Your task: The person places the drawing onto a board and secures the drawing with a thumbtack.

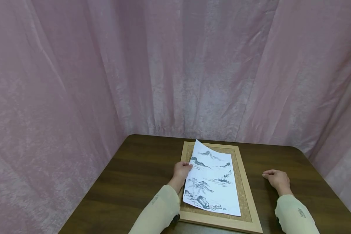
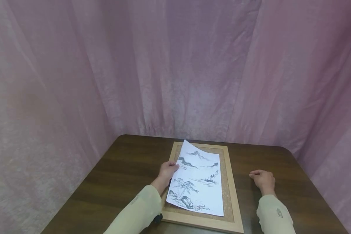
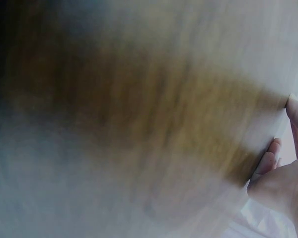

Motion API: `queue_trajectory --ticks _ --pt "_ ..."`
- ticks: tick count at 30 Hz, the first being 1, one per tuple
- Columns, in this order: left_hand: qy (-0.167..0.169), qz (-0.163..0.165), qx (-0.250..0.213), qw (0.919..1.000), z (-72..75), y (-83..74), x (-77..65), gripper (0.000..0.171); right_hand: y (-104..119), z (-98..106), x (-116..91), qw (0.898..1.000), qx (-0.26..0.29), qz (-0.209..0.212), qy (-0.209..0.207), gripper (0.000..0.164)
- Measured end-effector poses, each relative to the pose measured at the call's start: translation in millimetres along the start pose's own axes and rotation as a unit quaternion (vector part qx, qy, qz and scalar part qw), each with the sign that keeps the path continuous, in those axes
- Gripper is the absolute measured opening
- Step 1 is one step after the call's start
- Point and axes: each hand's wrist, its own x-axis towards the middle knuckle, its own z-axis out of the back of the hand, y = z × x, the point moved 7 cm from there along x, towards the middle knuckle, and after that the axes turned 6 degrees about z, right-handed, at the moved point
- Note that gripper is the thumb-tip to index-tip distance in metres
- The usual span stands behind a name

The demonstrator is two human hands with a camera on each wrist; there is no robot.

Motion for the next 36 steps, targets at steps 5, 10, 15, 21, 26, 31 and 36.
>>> queue_trajectory --ticks 5,10,15,21,26,31,36 --pt "-0.013 -0.008 0.034 0.9993 -1.8 4.5 8.8 0.013 1.8 -3.1 4.5 1.0 -0.002 -0.001 -0.001 0.027" --pt "-0.025 -0.014 0.05 0.9983 -1.0 2.9 9.4 0.013 0.9 -4.7 5.6 1.0 0.001 -0.009 0.002 0.028" --pt "-0.025 -0.019 0.069 0.9971 0.5 -1.1 7.2 0.014 2.6 -3.4 4.6 1.0 -0.001 -0.012 -0.002 0.027" --pt "-0.019 -0.018 0.088 0.9957 0.7 -3.2 5.6 0.014 4.1 -3.1 3.1 1.0 0.001 -0.022 -0.004 0.026" --pt "-0.011 -0.017 0.112 0.9935 1.7 -2.6 7.0 0.017 5.3 -3.4 3.0 1.0 0.0 -0.022 -0.007 0.025" --pt "-0.001 -0.052 0.149 0.9874 7.9 -11.5 8.8 0.02 5.2 -3.0 3.2 1.0 -0.006 -0.017 -0.005 0.026" --pt "0.042 -0.09 0.181 0.9784 14.6 -19.2 8.4 0.023 4.6 -2.8 3.4 1.0 -0.01 -0.012 -0.006 0.025"
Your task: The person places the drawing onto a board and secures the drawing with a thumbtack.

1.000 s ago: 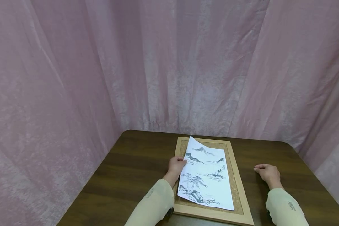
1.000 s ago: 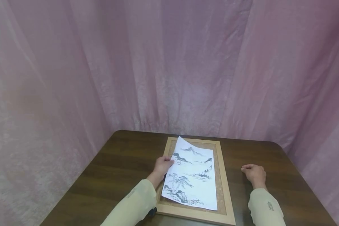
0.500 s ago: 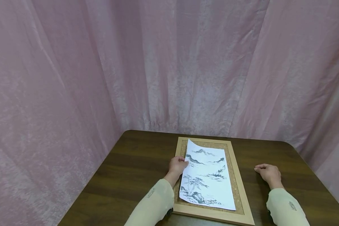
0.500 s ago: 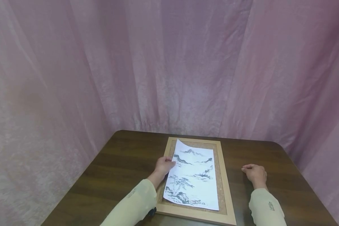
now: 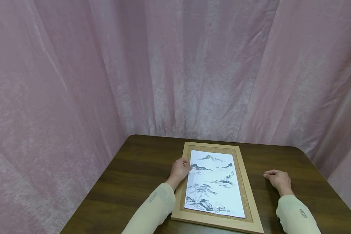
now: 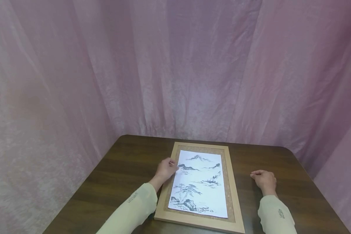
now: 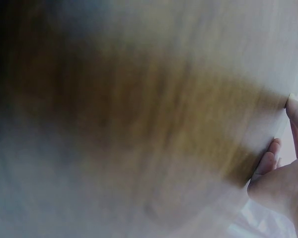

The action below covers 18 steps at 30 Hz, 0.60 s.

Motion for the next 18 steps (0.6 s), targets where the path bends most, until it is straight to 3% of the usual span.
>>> queue_trajectory --ticks 3,5,10,13,18 --pt "0.042 -0.026 0.061 0.997 1.4 -1.4 0.1 0.027 -0.4 -0.3 -0.1 1.0 0.0 -0.001 -0.001 0.025" --pt "0.067 -0.052 0.124 0.9887 0.5 -4.3 -0.9 0.036 -1.2 0.5 0.1 1.0 0.001 -0.003 0.0 0.026" --pt "0.128 -0.108 0.273 0.9474 -5.1 -5.8 -7.1 0.072 -2.9 3.1 0.6 1.0 0.007 -0.007 0.007 0.028" --pt "0.161 -0.113 0.308 0.9306 -9.3 0.0 -11.2 0.089 -1.6 5.3 1.0 1.0 0.006 -0.002 0.011 0.03" --pt "0.181 -0.105 0.342 0.9162 -14.6 9.7 -16.4 0.101 6.1 9.2 0.8 1.0 0.003 0.014 -0.001 0.032"
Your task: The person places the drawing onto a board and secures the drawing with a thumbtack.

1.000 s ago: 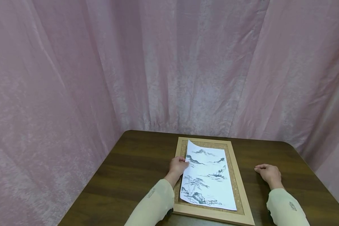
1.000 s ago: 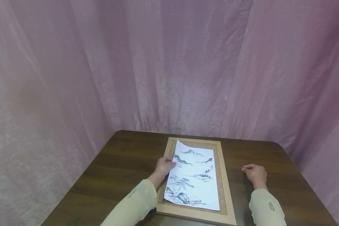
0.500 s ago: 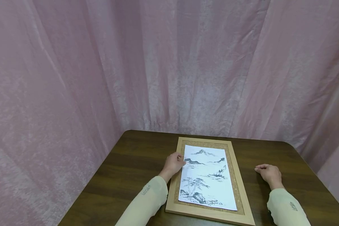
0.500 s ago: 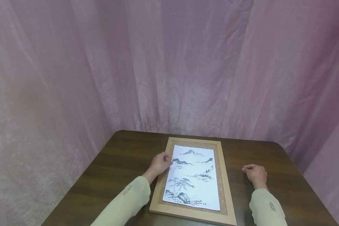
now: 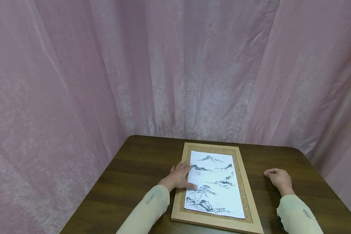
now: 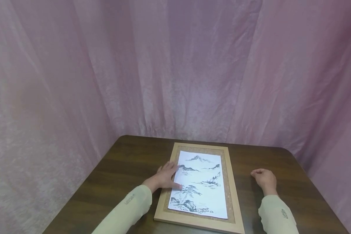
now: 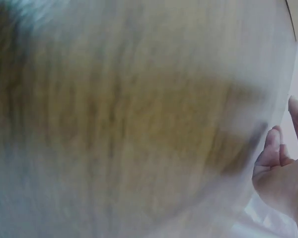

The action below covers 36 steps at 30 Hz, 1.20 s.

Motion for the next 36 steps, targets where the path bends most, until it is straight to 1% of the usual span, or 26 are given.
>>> queue_trajectory --ticks 3,5,9,13,17,25,30,32,36 --pt "0.011 0.008 0.007 0.9999 -4.6 1.7 -0.9 0.102 6.5 0.0 1.2 1.0 0.004 0.004 -0.013 0.032" --pt "0.016 0.011 0.009 0.9998 -6.1 1.9 -0.6 0.102 10.3 -1.4 2.5 1.0 0.017 0.0 -0.016 0.033" --pt "0.019 0.013 0.009 0.9997 -5.9 1.2 -0.1 0.102 17.1 -7.0 7.2 0.998 0.064 -0.012 -0.019 0.035" --pt "0.02 0.014 0.007 0.9997 -5.3 0.5 -0.8 0.101 25.8 -12.7 13.0 0.993 0.115 -0.02 -0.025 0.034" --pt "0.021 0.016 -0.001 0.9996 -6.0 1.3 -1.6 0.101 35.1 -17.8 18.1 0.989 0.143 -0.025 -0.029 0.032" --pt "0.022 0.023 -0.003 0.9995 -5.7 2.5 -1.7 0.101 55.9 -23.6 25.2 0.988 0.147 -0.012 -0.042 0.031" --pt "0.024 0.024 -0.008 0.9994 -6.0 3.1 -1.8 0.101 65.5 -28.9 31.2 0.989 0.141 -0.006 -0.037 0.033" --pt "0.026 0.022 -0.012 0.9994 -6.3 3.1 -2.1 0.101 70.2 -32.5 33.6 0.99 0.136 0.001 -0.031 0.034" --pt "0.03 0.019 -0.016 0.9993 -7.0 3.2 -2.6 0.101 80.5 -43.5 38.2 0.992 0.129 0.014 -0.005 0.036"
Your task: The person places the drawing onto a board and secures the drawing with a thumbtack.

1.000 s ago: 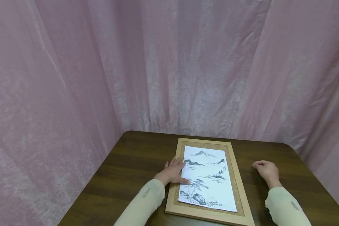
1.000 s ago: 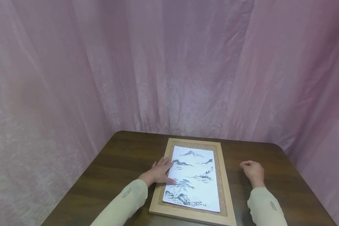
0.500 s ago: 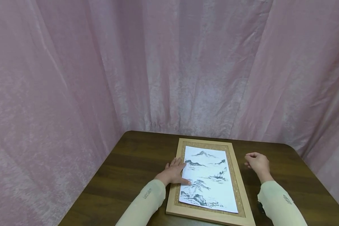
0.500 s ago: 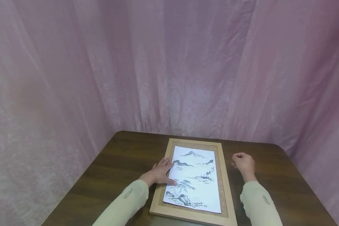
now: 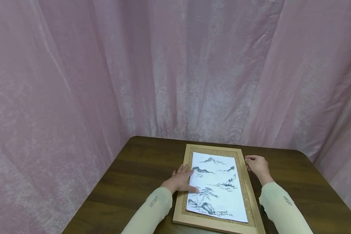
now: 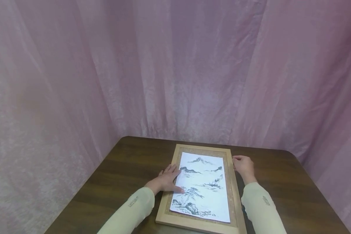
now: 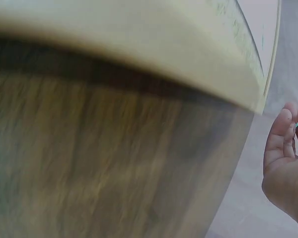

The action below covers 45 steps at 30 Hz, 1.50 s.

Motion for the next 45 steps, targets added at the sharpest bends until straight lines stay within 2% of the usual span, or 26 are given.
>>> queue_trajectory --ticks 3,10,17,24,33,45 --pt "0.002 0.0 0.003 1.0 -0.5 0.6 -0.2 0.101 5.9 -11.0 3.7 1.0 -0.008 0.003 0.018 0.038" --pt "0.001 0.001 0.001 1.0 1.0 -0.6 -0.9 0.1 25.1 -30.3 12.9 0.998 -0.04 0.035 0.028 0.034" --pt "0.0 0.001 -0.004 1.0 -1.0 0.2 0.3 0.101 39.3 -53.7 23.4 0.997 -0.056 0.043 0.041 0.029" --pt "0.001 0.0 0.006 1.0 -2.4 1.3 1.7 0.102 48.0 -79.3 29.5 0.997 -0.024 0.037 0.068 0.029" --pt "0.0 -0.006 -0.002 1.0 -1.5 -3.2 -5.0 0.102 50.8 -102.2 33.8 0.996 0.002 0.045 0.076 0.028" --pt "-0.003 0.004 0.0 1.0 -8.2 -5.3 -6.7 0.102 46.8 -114.6 33.9 0.996 -0.023 0.051 0.072 0.016"
